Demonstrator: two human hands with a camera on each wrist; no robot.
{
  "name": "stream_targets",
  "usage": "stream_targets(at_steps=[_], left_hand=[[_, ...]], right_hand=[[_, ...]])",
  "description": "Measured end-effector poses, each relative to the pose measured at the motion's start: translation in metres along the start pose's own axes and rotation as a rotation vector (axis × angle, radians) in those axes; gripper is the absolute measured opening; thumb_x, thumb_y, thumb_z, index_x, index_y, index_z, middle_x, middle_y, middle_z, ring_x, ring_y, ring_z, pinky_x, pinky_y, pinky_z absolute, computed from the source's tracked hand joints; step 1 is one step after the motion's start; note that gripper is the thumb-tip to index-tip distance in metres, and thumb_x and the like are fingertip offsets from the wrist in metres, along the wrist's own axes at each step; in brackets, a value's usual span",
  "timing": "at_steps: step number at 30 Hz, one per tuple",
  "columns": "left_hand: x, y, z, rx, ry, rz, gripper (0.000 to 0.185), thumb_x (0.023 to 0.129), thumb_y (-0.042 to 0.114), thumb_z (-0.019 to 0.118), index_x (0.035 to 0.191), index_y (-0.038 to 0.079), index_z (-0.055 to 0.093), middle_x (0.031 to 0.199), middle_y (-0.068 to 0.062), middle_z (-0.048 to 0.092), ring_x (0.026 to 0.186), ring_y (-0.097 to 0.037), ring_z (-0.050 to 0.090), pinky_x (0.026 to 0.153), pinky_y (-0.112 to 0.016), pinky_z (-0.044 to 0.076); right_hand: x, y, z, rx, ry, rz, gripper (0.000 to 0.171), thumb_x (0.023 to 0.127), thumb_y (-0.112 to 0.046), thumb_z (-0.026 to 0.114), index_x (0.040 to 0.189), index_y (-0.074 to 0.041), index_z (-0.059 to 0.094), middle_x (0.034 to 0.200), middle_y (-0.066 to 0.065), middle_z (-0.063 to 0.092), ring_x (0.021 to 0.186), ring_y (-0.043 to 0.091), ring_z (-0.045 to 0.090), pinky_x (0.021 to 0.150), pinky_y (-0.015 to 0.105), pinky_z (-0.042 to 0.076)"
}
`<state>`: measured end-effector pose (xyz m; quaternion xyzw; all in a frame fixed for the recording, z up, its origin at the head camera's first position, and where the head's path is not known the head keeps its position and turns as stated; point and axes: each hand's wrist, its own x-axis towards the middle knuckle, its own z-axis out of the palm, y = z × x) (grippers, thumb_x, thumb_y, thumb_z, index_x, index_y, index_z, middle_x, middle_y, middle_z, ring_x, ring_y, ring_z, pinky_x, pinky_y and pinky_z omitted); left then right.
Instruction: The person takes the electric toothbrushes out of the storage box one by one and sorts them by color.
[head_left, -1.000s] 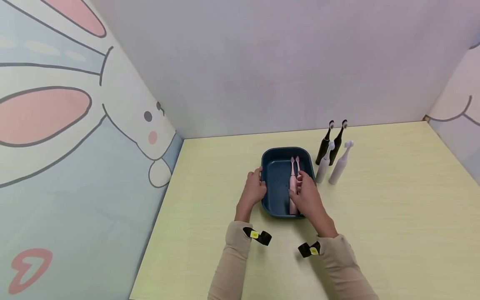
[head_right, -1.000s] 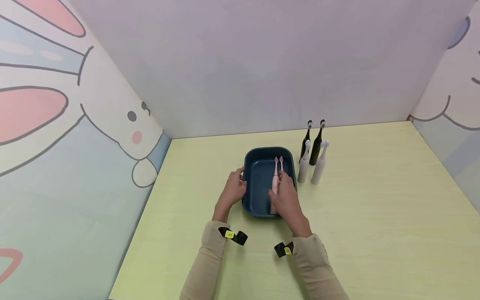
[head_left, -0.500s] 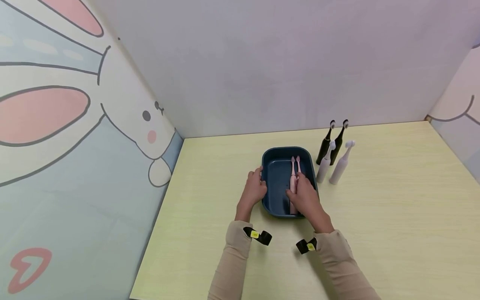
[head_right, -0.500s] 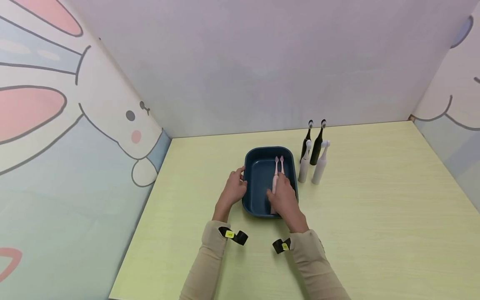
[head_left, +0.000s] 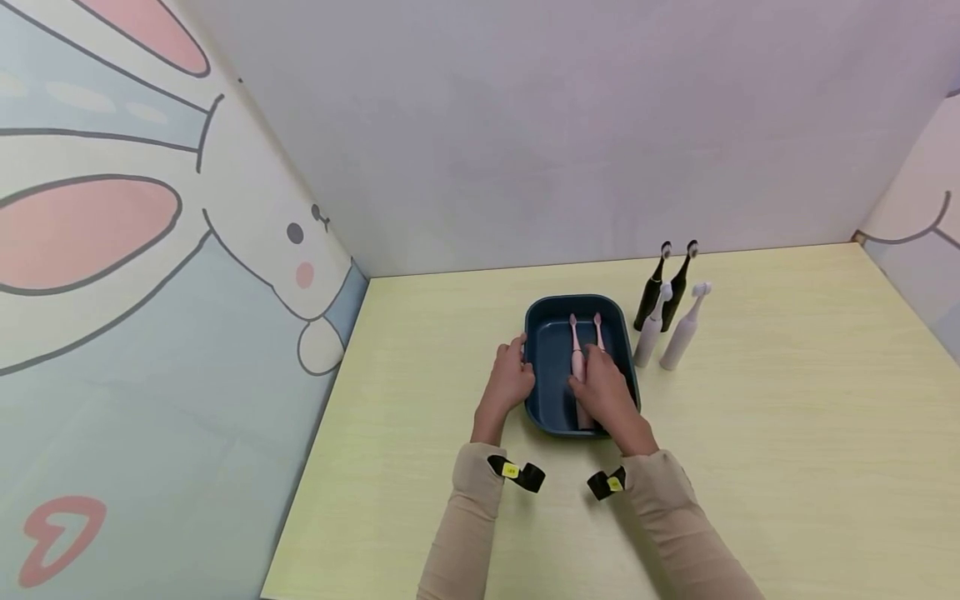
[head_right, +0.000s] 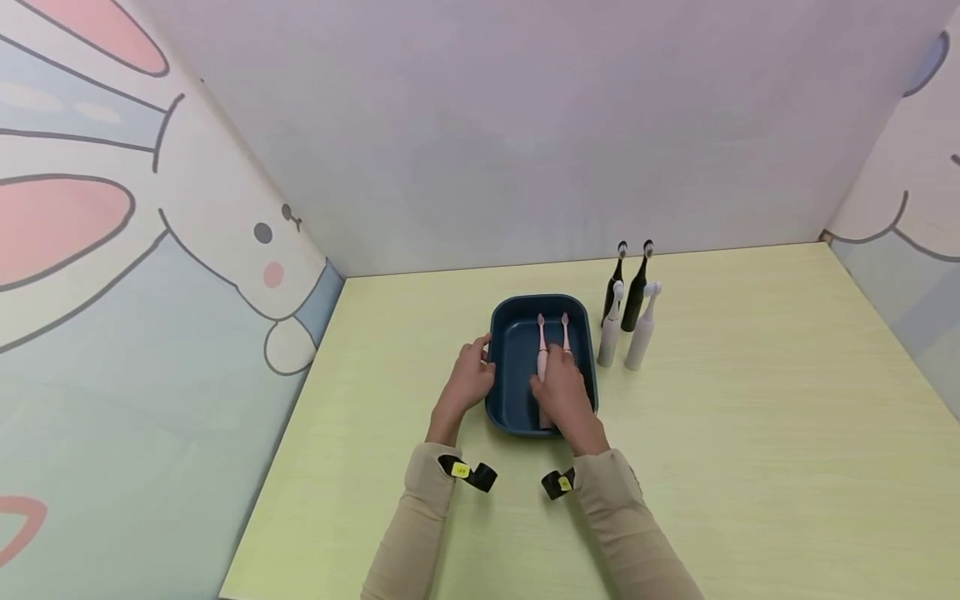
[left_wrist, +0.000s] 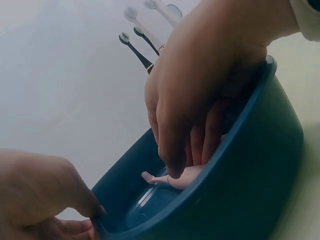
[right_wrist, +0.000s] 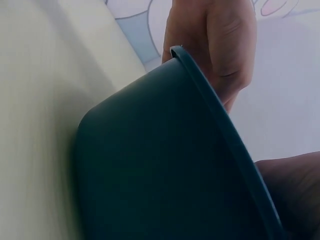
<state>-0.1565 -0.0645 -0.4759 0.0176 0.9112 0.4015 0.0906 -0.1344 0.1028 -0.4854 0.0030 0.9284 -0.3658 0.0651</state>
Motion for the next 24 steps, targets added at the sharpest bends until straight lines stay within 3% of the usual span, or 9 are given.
stream_targets(at_steps=[13, 24], left_hand=[[-0.002, 0.002, 0.0, 0.019, 0.01, -0.015, 0.052, 0.096, 0.007, 0.048, 0.147, 0.01, 0.037, 0.113, -0.012, 0.048, 0.092, -0.021, 0.049, 0.082, -0.036, 0.045], [-0.002, 0.004, 0.0, 0.025, 0.003, -0.011, 0.053, 0.095, 0.007, 0.048, 0.147, 0.009, 0.037, 0.114, -0.013, 0.047, 0.093, -0.022, 0.049, 0.083, -0.036, 0.045]], right_hand=[[0.006, -0.006, 0.011, -0.061, -0.079, -0.012, 0.06, 0.093, -0.018, 0.059, 0.139, 0.01, 0.033, 0.134, 0.03, 0.047, 0.12, 0.04, 0.051, 0.099, 0.052, 0.041], [0.008, -0.019, 0.022, -0.159, -0.074, 0.019, 0.055, 0.089, -0.017, 0.064, 0.13, 0.012, 0.041, 0.117, 0.028, 0.052, 0.1, 0.035, 0.055, 0.088, 0.047, 0.046]])
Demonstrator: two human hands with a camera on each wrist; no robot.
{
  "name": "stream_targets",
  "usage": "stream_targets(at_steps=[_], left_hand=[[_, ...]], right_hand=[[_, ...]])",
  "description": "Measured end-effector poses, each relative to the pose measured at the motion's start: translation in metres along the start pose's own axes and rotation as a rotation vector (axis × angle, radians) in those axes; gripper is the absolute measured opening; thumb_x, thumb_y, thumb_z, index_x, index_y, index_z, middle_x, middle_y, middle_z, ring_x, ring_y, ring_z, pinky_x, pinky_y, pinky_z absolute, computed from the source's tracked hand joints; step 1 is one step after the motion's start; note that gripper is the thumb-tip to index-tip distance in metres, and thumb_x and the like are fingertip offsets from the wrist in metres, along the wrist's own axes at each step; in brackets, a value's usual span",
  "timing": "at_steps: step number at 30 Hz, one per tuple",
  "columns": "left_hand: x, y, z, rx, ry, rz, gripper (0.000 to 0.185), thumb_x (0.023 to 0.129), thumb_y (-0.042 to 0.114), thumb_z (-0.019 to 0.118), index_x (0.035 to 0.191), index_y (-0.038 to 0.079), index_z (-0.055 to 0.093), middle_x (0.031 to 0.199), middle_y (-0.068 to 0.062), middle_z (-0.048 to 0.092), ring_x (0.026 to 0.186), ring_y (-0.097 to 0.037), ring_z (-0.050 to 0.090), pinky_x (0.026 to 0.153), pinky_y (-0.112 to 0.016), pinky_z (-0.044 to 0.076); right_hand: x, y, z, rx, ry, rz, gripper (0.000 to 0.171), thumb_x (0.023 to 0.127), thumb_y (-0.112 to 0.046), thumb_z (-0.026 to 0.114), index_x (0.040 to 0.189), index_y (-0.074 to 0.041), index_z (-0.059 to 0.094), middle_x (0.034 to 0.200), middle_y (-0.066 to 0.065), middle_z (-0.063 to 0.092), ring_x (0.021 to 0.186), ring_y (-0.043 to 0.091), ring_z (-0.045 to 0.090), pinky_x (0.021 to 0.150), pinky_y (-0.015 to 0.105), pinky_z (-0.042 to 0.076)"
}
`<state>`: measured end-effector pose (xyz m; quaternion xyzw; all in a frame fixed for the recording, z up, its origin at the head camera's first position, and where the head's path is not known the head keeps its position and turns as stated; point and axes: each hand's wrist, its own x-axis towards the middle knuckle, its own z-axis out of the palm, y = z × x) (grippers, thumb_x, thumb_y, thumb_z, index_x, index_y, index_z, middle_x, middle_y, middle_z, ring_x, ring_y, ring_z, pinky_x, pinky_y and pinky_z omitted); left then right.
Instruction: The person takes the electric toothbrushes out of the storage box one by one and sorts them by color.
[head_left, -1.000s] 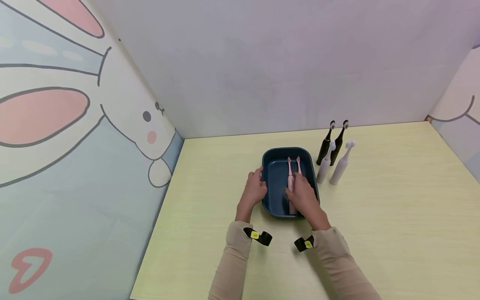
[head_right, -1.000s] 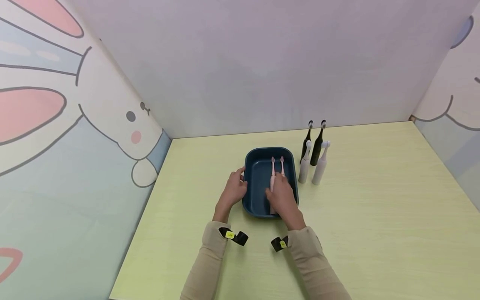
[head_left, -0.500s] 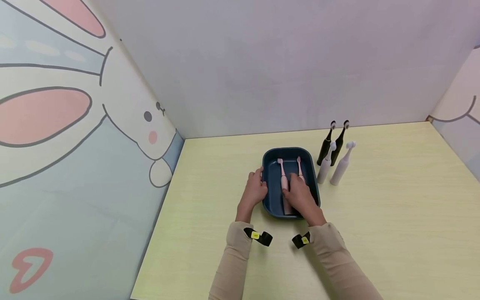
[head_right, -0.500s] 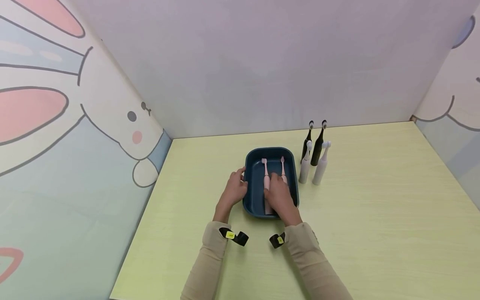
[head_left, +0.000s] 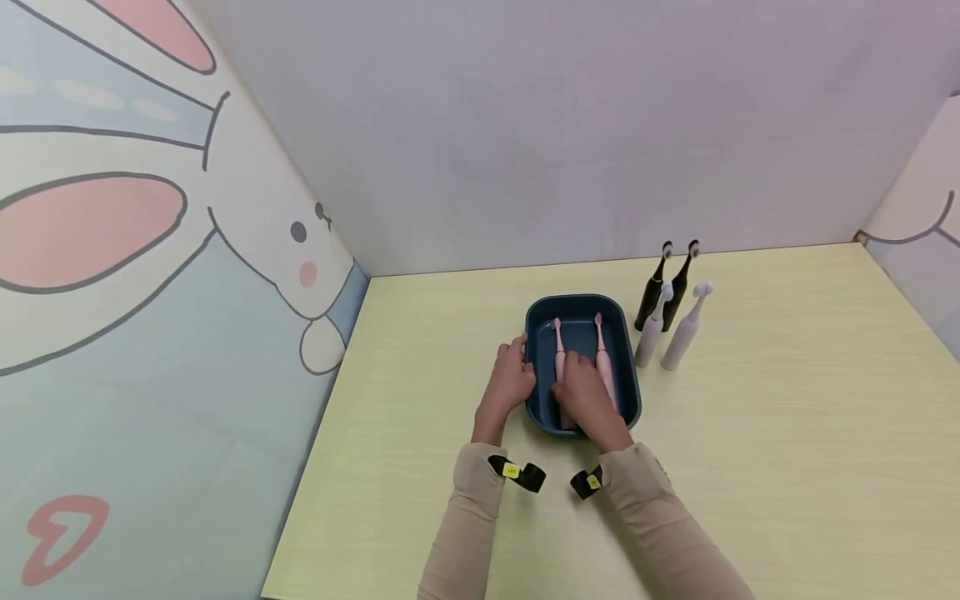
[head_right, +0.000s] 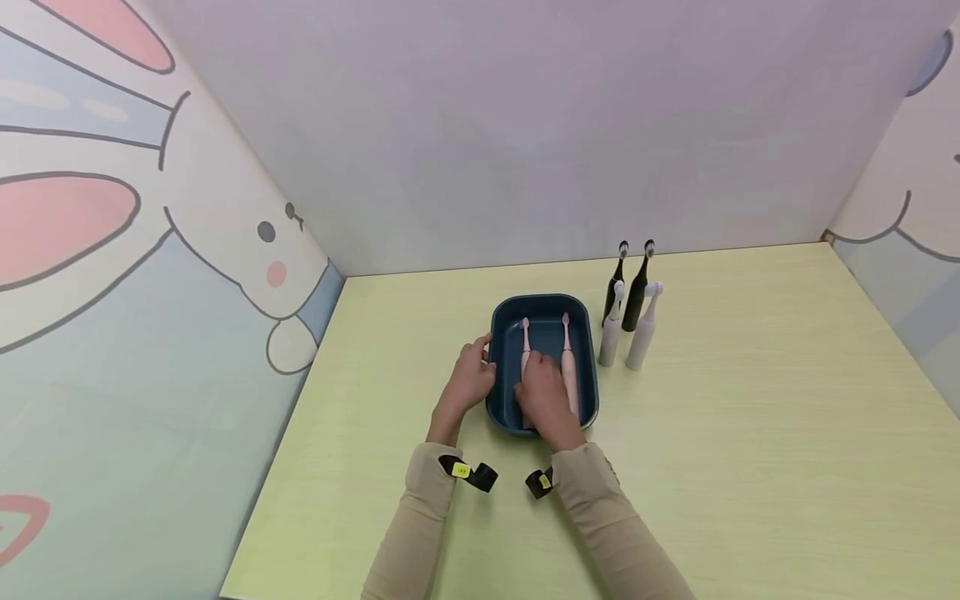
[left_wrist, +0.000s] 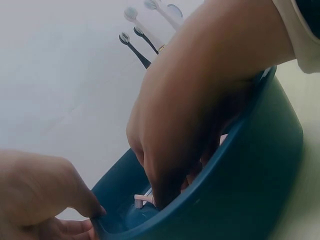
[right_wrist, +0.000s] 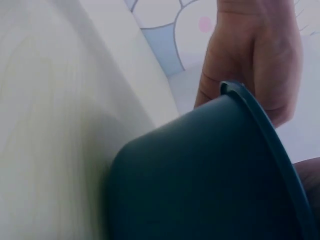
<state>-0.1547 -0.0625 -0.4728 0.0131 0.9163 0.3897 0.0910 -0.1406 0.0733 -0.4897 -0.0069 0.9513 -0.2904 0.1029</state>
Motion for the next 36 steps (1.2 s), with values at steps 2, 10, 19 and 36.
stream_targets(at_steps=[2, 10, 19, 36], left_hand=[[0.0, 0.0, 0.0, -0.001, 0.001, 0.0, 0.053, 0.095, 0.007, 0.048, 0.147, 0.009, 0.037, 0.114, -0.013, 0.047, 0.092, -0.022, 0.049, 0.082, -0.036, 0.045], [-0.001, -0.001, 0.0, 0.001, 0.002, 0.003, 0.053, 0.095, 0.007, 0.047, 0.147, 0.009, 0.036, 0.115, -0.013, 0.047, 0.093, -0.022, 0.049, 0.083, -0.036, 0.044], [-0.002, 0.0, 0.0, 0.004, -0.007, -0.018, 0.053, 0.096, 0.009, 0.047, 0.148, 0.011, 0.035, 0.115, -0.012, 0.047, 0.094, -0.021, 0.048, 0.083, -0.036, 0.044], [-0.001, 0.001, -0.001, 0.0, 0.004, -0.003, 0.053, 0.095, 0.007, 0.048, 0.147, 0.01, 0.037, 0.112, -0.012, 0.047, 0.093, -0.022, 0.048, 0.083, -0.036, 0.043]], right_hand=[[0.0, -0.001, 0.002, -0.008, -0.002, 0.006, 0.057, 0.089, -0.017, 0.065, 0.131, 0.012, 0.04, 0.118, 0.028, 0.051, 0.099, 0.035, 0.056, 0.088, 0.047, 0.046], [0.001, 0.002, 0.001, 0.012, -0.013, 0.037, 0.053, 0.088, -0.019, 0.065, 0.128, 0.008, 0.045, 0.115, 0.025, 0.055, 0.098, 0.034, 0.055, 0.087, 0.047, 0.046], [-0.002, 0.01, -0.008, 0.158, 0.002, 0.013, 0.049, 0.087, -0.017, 0.064, 0.129, 0.002, 0.046, 0.112, 0.019, 0.059, 0.093, 0.029, 0.056, 0.084, 0.044, 0.046], [-0.019, 0.008, -0.028, 0.413, 0.171, -0.155, 0.05, 0.087, -0.013, 0.064, 0.133, -0.002, 0.046, 0.111, 0.016, 0.06, 0.094, 0.027, 0.058, 0.084, 0.043, 0.051]])
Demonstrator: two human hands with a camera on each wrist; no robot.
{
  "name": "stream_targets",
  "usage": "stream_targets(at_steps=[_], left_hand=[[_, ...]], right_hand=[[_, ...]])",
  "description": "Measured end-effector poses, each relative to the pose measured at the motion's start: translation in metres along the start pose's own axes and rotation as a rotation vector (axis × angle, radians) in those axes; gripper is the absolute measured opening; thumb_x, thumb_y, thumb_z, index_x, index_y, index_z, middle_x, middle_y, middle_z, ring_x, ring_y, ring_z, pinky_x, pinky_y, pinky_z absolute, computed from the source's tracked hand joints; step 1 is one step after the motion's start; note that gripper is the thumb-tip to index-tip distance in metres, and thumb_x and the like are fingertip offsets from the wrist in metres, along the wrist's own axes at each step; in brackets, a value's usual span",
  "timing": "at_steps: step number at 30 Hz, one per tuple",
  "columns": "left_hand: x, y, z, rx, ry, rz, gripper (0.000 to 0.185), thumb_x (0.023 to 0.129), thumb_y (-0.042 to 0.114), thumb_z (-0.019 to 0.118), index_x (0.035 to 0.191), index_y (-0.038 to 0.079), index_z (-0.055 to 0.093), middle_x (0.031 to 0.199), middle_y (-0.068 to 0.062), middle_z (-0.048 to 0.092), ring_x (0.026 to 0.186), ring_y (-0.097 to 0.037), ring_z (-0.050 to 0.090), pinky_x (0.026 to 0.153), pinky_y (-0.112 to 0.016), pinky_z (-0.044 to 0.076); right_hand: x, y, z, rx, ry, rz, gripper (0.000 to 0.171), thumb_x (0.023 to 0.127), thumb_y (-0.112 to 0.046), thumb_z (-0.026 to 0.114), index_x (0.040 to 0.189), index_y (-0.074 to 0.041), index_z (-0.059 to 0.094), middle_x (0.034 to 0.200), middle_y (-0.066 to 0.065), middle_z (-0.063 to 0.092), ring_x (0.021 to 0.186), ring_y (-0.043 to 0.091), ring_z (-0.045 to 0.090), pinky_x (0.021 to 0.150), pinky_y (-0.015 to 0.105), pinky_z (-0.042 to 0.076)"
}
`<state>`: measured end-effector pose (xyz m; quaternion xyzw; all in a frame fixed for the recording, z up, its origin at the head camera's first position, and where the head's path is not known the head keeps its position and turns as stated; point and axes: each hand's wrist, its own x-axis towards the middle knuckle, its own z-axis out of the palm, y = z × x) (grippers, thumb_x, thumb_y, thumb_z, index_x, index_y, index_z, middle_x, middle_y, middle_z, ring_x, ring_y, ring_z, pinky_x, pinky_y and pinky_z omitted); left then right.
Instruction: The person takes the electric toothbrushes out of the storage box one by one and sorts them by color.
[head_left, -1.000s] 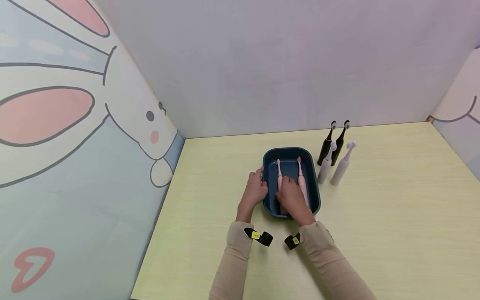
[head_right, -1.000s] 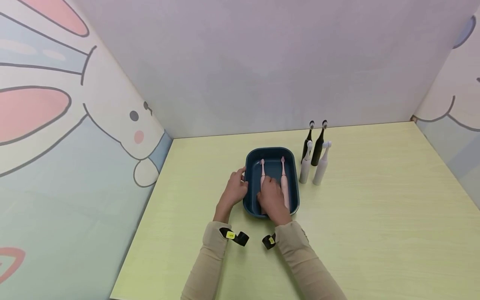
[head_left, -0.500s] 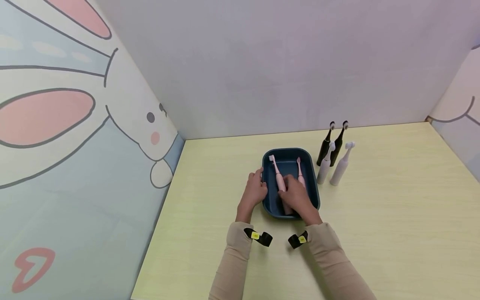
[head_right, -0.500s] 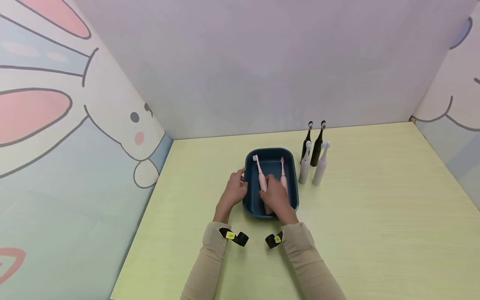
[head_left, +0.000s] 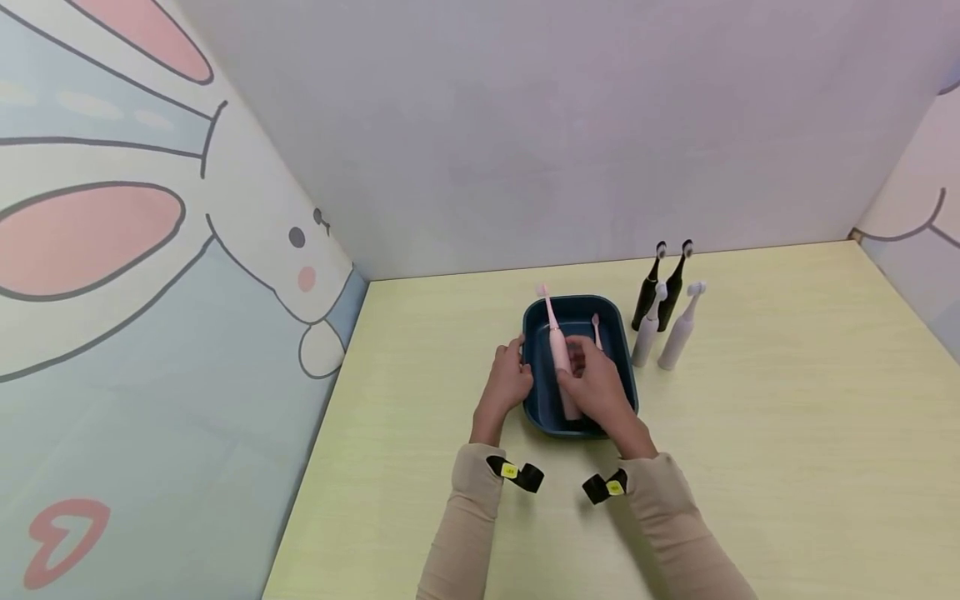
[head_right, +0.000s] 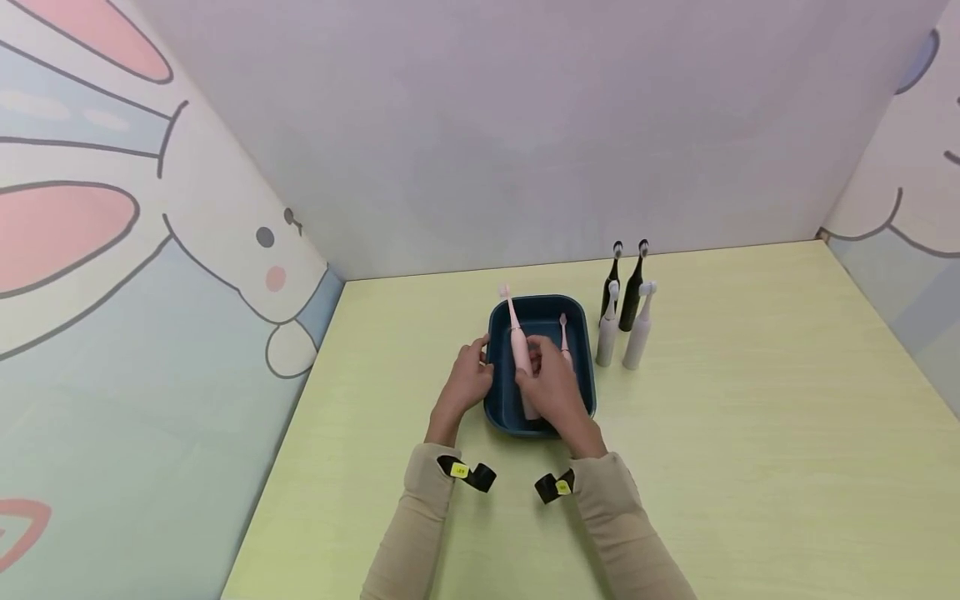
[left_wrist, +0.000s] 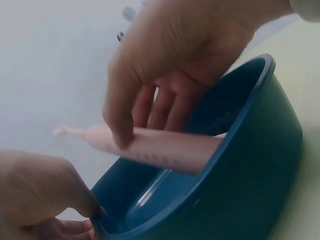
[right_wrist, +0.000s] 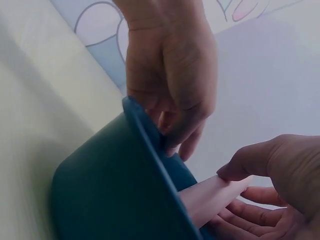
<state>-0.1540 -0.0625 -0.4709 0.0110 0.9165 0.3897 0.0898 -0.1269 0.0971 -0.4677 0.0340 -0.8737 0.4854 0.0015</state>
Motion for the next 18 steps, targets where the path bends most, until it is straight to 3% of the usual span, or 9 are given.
stream_targets(at_steps=[7, 18], left_hand=[[0.0, 0.0, -0.001, 0.003, 0.003, 0.001, 0.053, 0.095, 0.007, 0.047, 0.147, 0.009, 0.037, 0.111, -0.012, 0.047, 0.093, -0.022, 0.047, 0.083, -0.036, 0.043], [-0.002, -0.002, -0.002, -0.003, 0.0, 0.023, 0.052, 0.095, 0.007, 0.047, 0.146, 0.007, 0.037, 0.11, -0.012, 0.048, 0.093, -0.022, 0.047, 0.085, -0.037, 0.042]], right_hand=[[-0.007, -0.003, -0.008, 0.083, 0.069, -0.048, 0.05, 0.087, -0.011, 0.064, 0.133, -0.005, 0.046, 0.113, 0.015, 0.059, 0.097, 0.027, 0.058, 0.083, 0.043, 0.052], [-0.022, -0.003, -0.019, 0.163, 0.22, -0.2, 0.047, 0.087, -0.006, 0.065, 0.131, -0.002, 0.049, 0.114, 0.017, 0.06, 0.095, 0.028, 0.062, 0.08, 0.046, 0.054]])
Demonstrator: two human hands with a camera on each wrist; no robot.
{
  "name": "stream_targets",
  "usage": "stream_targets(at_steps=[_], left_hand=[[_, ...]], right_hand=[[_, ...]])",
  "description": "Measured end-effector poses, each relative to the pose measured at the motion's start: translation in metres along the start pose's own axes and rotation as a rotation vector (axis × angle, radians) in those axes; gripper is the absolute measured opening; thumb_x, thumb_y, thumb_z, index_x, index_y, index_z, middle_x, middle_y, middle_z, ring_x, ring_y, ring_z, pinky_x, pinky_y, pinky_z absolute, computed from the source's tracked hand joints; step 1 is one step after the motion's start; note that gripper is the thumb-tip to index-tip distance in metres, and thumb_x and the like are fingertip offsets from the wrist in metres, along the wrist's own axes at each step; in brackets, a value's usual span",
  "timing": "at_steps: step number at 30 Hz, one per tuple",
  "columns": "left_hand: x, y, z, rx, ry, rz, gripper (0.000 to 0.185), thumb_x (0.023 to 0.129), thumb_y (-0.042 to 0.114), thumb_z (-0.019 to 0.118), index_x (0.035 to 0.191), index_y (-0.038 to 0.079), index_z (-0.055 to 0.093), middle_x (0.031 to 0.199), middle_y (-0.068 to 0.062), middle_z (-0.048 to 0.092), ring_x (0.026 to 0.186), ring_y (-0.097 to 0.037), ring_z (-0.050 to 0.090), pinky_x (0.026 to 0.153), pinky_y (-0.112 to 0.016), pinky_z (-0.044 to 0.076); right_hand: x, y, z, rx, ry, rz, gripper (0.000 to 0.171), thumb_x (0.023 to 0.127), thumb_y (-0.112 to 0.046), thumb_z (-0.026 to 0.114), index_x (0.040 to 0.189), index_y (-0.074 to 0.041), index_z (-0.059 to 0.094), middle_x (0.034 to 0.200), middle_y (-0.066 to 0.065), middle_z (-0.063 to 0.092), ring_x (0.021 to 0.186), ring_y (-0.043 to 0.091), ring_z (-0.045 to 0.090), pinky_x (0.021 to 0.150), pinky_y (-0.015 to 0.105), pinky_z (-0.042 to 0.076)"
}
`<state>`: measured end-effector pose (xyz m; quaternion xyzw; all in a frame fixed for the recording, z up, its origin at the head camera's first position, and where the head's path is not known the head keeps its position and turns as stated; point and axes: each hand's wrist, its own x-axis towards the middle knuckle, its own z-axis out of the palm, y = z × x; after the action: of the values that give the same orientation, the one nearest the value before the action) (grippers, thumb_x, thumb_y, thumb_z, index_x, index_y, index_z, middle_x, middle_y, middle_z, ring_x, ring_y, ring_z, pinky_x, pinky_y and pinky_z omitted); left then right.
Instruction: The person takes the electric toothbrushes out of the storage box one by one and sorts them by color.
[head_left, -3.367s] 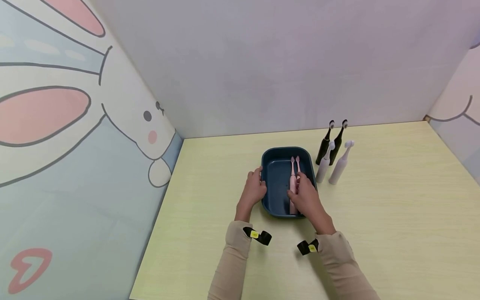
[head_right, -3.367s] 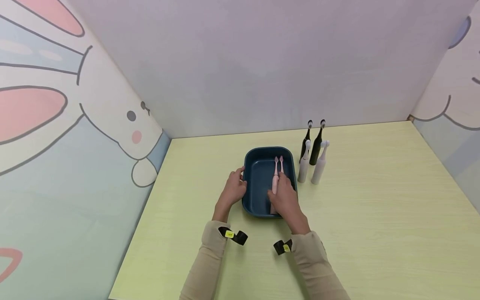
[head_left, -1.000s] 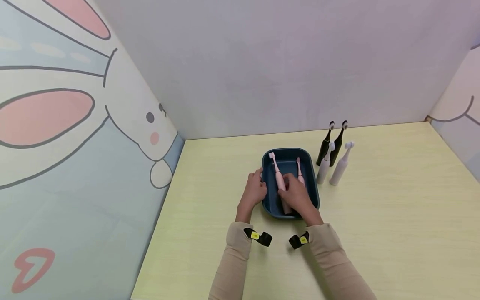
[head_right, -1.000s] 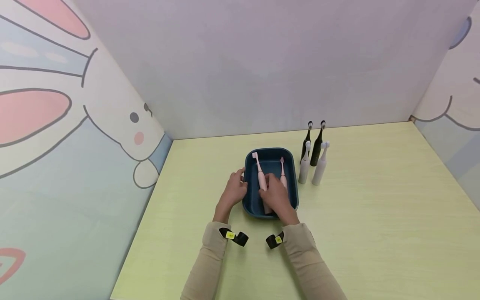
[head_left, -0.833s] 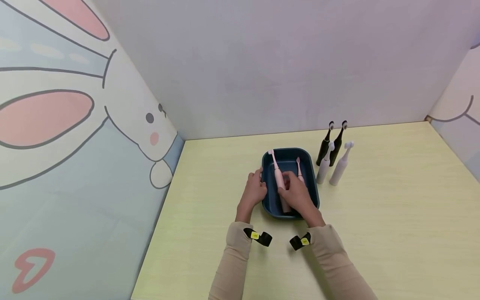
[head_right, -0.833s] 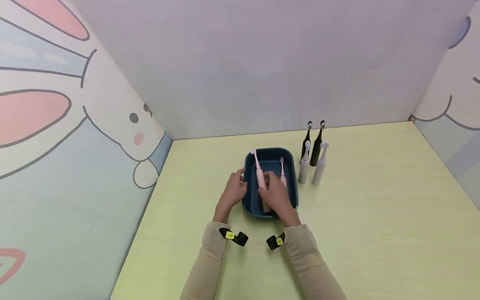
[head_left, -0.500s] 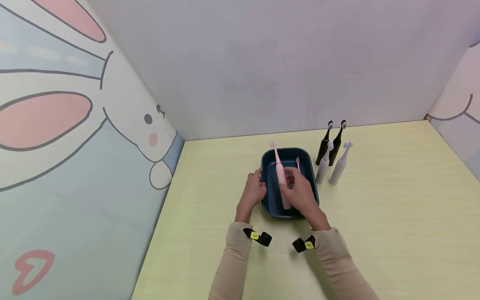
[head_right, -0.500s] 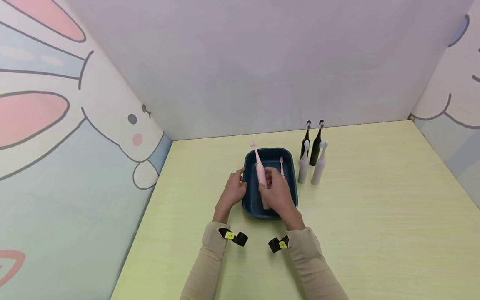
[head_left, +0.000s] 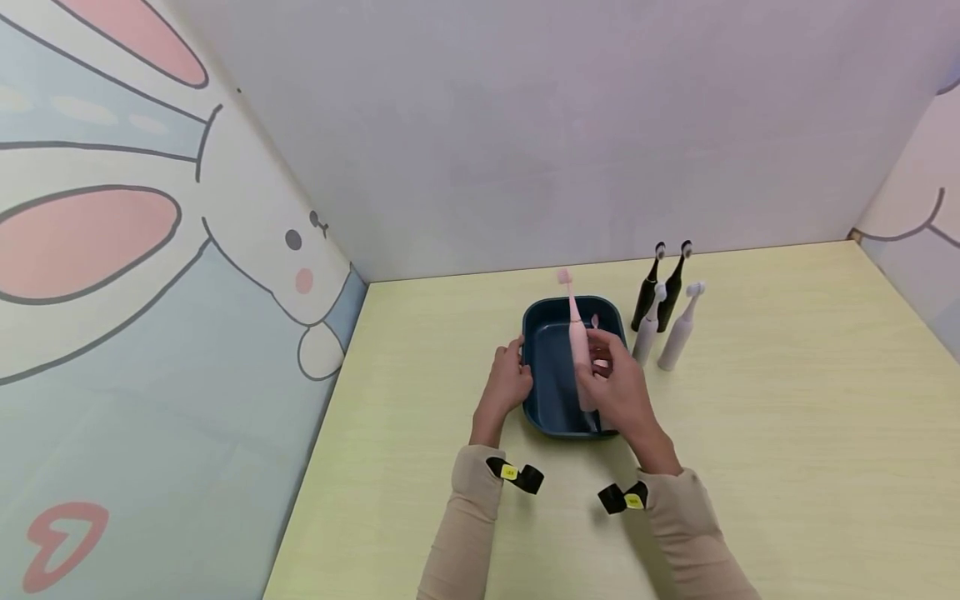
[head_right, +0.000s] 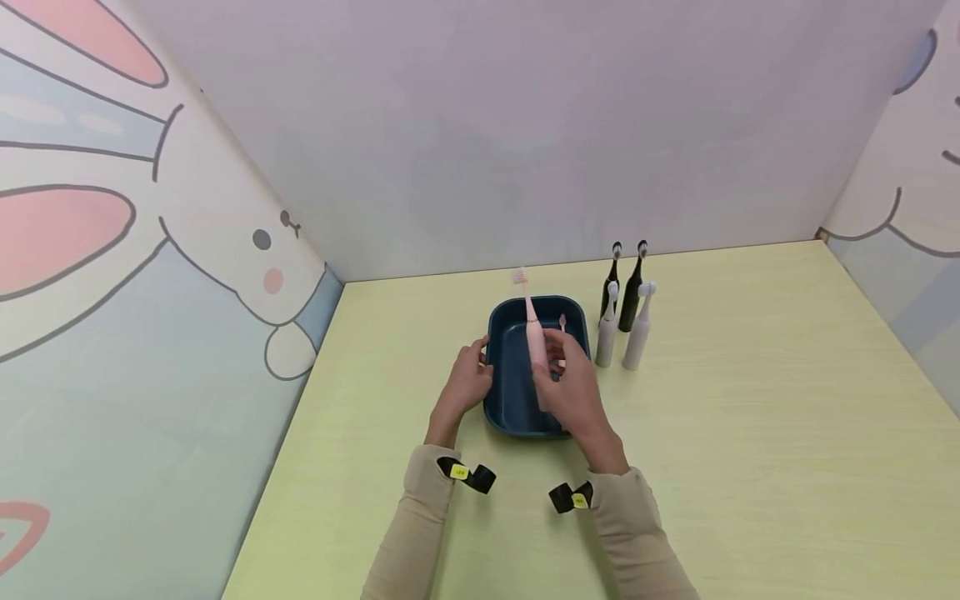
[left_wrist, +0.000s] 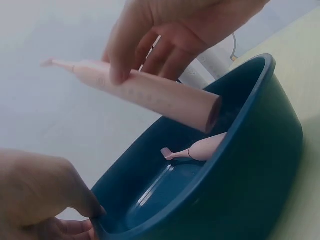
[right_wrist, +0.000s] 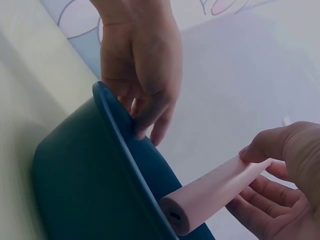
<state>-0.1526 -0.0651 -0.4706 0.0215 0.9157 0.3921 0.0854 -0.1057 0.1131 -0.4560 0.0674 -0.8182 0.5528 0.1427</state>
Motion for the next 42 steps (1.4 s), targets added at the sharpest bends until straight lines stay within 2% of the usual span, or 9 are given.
stream_targets(at_steps=[6, 8, 11, 14, 17, 20, 28, 37, 42], left_hand=[[0.0, 0.0, 0.0, -0.007, -0.003, 0.0, 0.052, 0.096, 0.007, 0.046, 0.147, 0.008, 0.036, 0.11, -0.012, 0.047, 0.092, -0.021, 0.047, 0.083, -0.036, 0.042], [0.0, -0.001, 0.0, -0.008, -0.006, -0.001, 0.052, 0.096, 0.007, 0.046, 0.147, 0.008, 0.035, 0.111, -0.011, 0.047, 0.092, -0.021, 0.047, 0.083, -0.036, 0.042], [0.0, -0.001, 0.0, -0.012, -0.008, -0.004, 0.052, 0.096, 0.007, 0.046, 0.147, 0.008, 0.035, 0.111, -0.012, 0.047, 0.093, -0.021, 0.047, 0.084, -0.036, 0.042], [0.0, -0.001, 0.0, -0.017, -0.009, -0.005, 0.052, 0.096, 0.007, 0.045, 0.148, 0.008, 0.035, 0.112, -0.012, 0.047, 0.094, -0.022, 0.047, 0.084, -0.037, 0.042], [0.001, 0.0, -0.001, -0.018, -0.01, -0.008, 0.052, 0.097, 0.008, 0.045, 0.148, 0.009, 0.034, 0.112, -0.012, 0.047, 0.094, -0.022, 0.047, 0.085, -0.037, 0.042], [0.0, 0.0, -0.002, -0.02, -0.01, -0.012, 0.052, 0.096, 0.008, 0.045, 0.148, 0.009, 0.034, 0.113, -0.012, 0.046, 0.094, -0.022, 0.047, 0.085, -0.036, 0.042], [0.0, 0.001, -0.003, -0.025, -0.007, -0.02, 0.053, 0.097, 0.008, 0.046, 0.148, 0.009, 0.034, 0.114, -0.012, 0.047, 0.095, -0.022, 0.047, 0.086, -0.037, 0.043], [0.0, 0.001, -0.005, -0.026, -0.006, -0.014, 0.053, 0.096, 0.007, 0.045, 0.148, 0.008, 0.034, 0.113, -0.012, 0.047, 0.093, -0.021, 0.047, 0.084, -0.036, 0.042], [-0.001, 0.002, -0.006, -0.03, -0.007, -0.009, 0.053, 0.096, 0.006, 0.045, 0.148, 0.008, 0.034, 0.112, -0.012, 0.047, 0.092, -0.022, 0.047, 0.083, -0.036, 0.042]], right_hand=[[-0.002, 0.0, -0.011, 0.006, 0.058, -0.028, 0.048, 0.088, -0.009, 0.066, 0.133, -0.006, 0.05, 0.117, 0.015, 0.06, 0.1, 0.026, 0.06, 0.082, 0.046, 0.052], [-0.003, -0.001, -0.015, 0.002, 0.071, -0.023, 0.049, 0.088, -0.009, 0.067, 0.134, -0.007, 0.05, 0.118, 0.014, 0.059, 0.101, 0.024, 0.059, 0.084, 0.043, 0.052], [-0.004, -0.003, -0.02, -0.008, 0.113, -0.03, 0.049, 0.087, -0.006, 0.067, 0.133, -0.008, 0.051, 0.117, 0.012, 0.06, 0.099, 0.016, 0.058, 0.084, 0.029, 0.053], [-0.004, -0.005, -0.026, -0.015, 0.165, -0.07, 0.049, 0.085, 0.001, 0.067, 0.131, -0.001, 0.052, 0.115, 0.017, 0.061, 0.098, 0.006, 0.056, 0.083, 0.014, 0.049], [-0.005, -0.007, -0.031, 0.0, 0.217, -0.115, 0.048, 0.082, 0.008, 0.066, 0.128, 0.006, 0.052, 0.113, 0.022, 0.06, 0.099, 0.0, 0.055, 0.082, 0.008, 0.046], [-0.006, -0.007, -0.037, 0.011, 0.253, -0.147, 0.049, 0.081, 0.009, 0.067, 0.127, 0.006, 0.053, 0.113, 0.022, 0.06, 0.1, -0.004, 0.054, 0.082, 0.007, 0.045], [-0.008, 0.0, -0.049, -0.016, 0.31, -0.161, 0.052, 0.08, 0.005, 0.07, 0.129, -0.003, 0.054, 0.116, 0.014, 0.061, 0.101, -0.005, 0.055, 0.084, 0.008, 0.045], [-0.012, 0.008, -0.055, 0.001, 0.38, -0.183, 0.054, 0.078, 0.011, 0.068, 0.129, 0.002, 0.053, 0.117, 0.018, 0.058, 0.103, -0.002, 0.056, 0.083, 0.009, 0.046], [-0.016, 0.017, -0.058, -0.038, 0.388, -0.194, 0.055, 0.076, 0.012, 0.069, 0.127, 0.003, 0.053, 0.114, 0.019, 0.058, 0.103, -0.003, 0.055, 0.084, 0.008, 0.045]])
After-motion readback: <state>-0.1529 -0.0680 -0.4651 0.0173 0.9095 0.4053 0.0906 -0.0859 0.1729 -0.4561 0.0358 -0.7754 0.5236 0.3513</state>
